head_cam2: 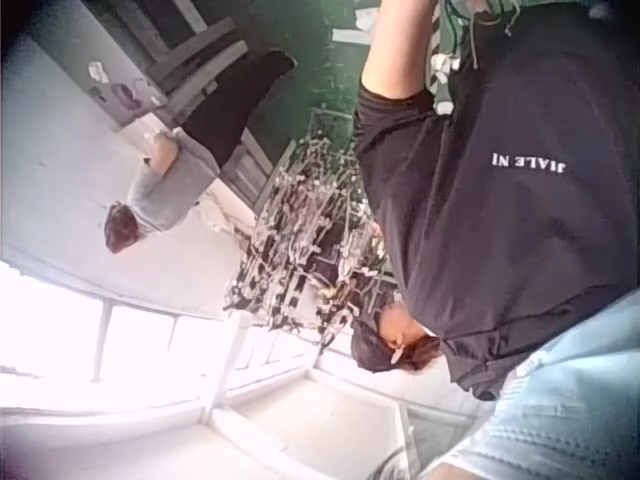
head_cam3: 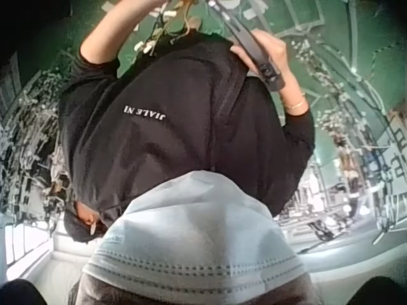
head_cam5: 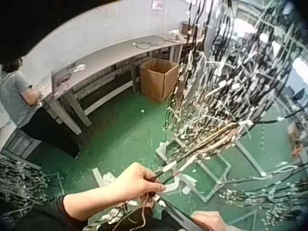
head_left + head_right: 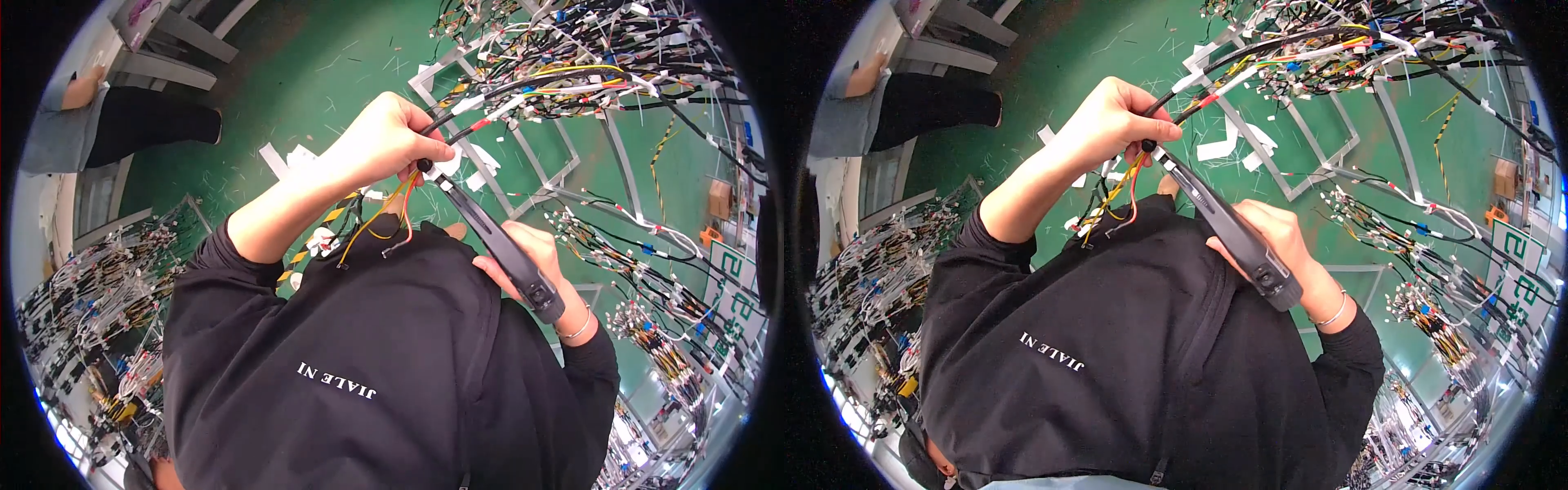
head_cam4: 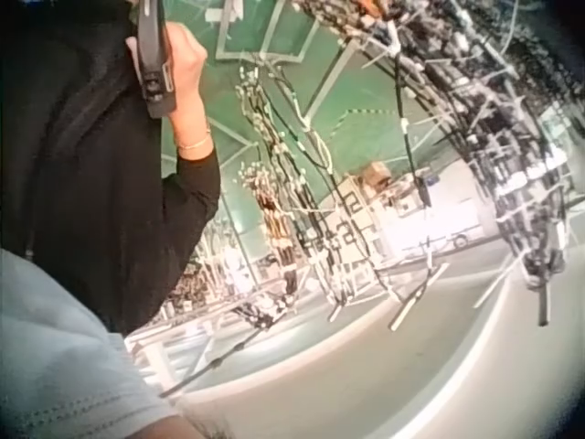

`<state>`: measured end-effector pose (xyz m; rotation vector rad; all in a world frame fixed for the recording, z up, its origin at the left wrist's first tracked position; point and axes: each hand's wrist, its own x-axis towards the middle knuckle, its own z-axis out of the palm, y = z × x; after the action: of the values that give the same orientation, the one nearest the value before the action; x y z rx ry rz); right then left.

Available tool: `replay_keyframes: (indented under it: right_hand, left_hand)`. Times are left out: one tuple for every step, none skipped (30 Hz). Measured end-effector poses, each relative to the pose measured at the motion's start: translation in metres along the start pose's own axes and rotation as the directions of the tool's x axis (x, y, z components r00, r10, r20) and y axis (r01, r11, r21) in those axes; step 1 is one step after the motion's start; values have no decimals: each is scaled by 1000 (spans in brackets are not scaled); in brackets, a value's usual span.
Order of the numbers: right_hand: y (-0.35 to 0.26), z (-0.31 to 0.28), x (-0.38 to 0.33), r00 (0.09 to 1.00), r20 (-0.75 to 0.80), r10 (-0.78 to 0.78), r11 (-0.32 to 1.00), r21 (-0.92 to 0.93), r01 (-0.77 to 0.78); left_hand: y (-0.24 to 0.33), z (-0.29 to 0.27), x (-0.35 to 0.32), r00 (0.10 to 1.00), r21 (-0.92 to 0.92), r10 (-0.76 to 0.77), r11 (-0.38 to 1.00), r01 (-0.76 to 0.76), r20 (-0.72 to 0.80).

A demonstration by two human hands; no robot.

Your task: Assemble a complex cable harness by securing wires with cable ties using a tensioning tool.

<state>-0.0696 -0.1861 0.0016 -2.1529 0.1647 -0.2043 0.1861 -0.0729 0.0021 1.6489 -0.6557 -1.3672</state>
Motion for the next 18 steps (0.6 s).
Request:
replay_keyframes:
  right_hand:
    - [-4, 4, 0, 999, -35, -10, 1000, 10, 11]
    - [-7, 3, 0, 1000, -26, -14, 1000, -15, 14]
    - [-7, 4, -3, 1000, -27, -12, 1000, -17, 11]
    - [-5, 7, -7, 999, -35, -11, 1000, -7, 11]
    - [-3, 9, -9, 999, -44, -10, 1000, 1, 10]
    - [-1, 9, -9, 999, -46, -7, 1000, -2, 7]
    - [0, 9, -9, 998, -44, 53, 998, 40, -51]
    - [0, 10, -9, 993, -40, 108, 991, 82, -104]
    - [-5, 12, -7, 978, -84, 191, 961, 219, -169]
    - [-8, 9, -5, 978, -85, 188, 962, 217, -166]
    - [-7, 5, 1, 996, -85, 42, 995, 98, -33]
    - [-6, 3, 4, 992, -67, -105, 994, -21, 104]
    - [-7, 2, 3, 993, -57, -103, 995, -13, 102]
    - [-8, 0, 1, 993, -56, -103, 995, -15, 102]
    - [-10, -2, -3, 1000, -13, -9, 1000, 3, 9]
    - [-11, -3, -5, 996, 32, 85, 996, 17, -86]
    - [-13, -2, -5, 997, 4, 74, 997, 30, -74]
    - [-13, -1, -7, 997, 4, 75, 997, 30, -75]
  left_hand:
    - [-1, 1, 0, 1000, 1, 1, 1000, -1, 2]
    - [-4, 1, 1, 1000, 16, -10, 1000, 9, 7]
    - [-6, 2, 2, 1000, 30, -20, 999, 19, 13]
    - [-9, 2, 3, 1000, 30, -19, 999, 18, 17]
    - [-12, 2, 5, 1000, 16, -19, 1000, 19, 4]
    - [-13, 2, 6, 1000, 3, -19, 1000, 19, -9]
    - [-11, 4, 4, 1000, -20, -16, 1000, 16, -26]
    - [-10, 4, 4, 1000, -19, -13, 1000, 12, -26]
    - [-9, 4, 4, 1000, 4, -16, 1000, 16, -18]
    - [-8, 4, 4, 1000, 27, -19, 999, 19, -11]
    - [-8, 4, 3, 1000, 25, -20, 999, 20, -16]
    - [-8, 6, 2, 999, 39, -26, 999, 27, -24]
    - [-8, 7, 1, 999, 54, -32, 998, 34, -33]
    - [-6, 8, 0, 999, 53, -30, 998, 32, -32]
    - [-5, 9, -1, 998, 66, -43, 997, 45, -36]
    - [-5, 9, -2, 998, 80, -56, 995, 59, -41]
    - [-6, 11, -3, 998, 81, -55, 995, 58, -40]
    - [-8, 13, -3, 996, 72, -66, 995, 70, -54]
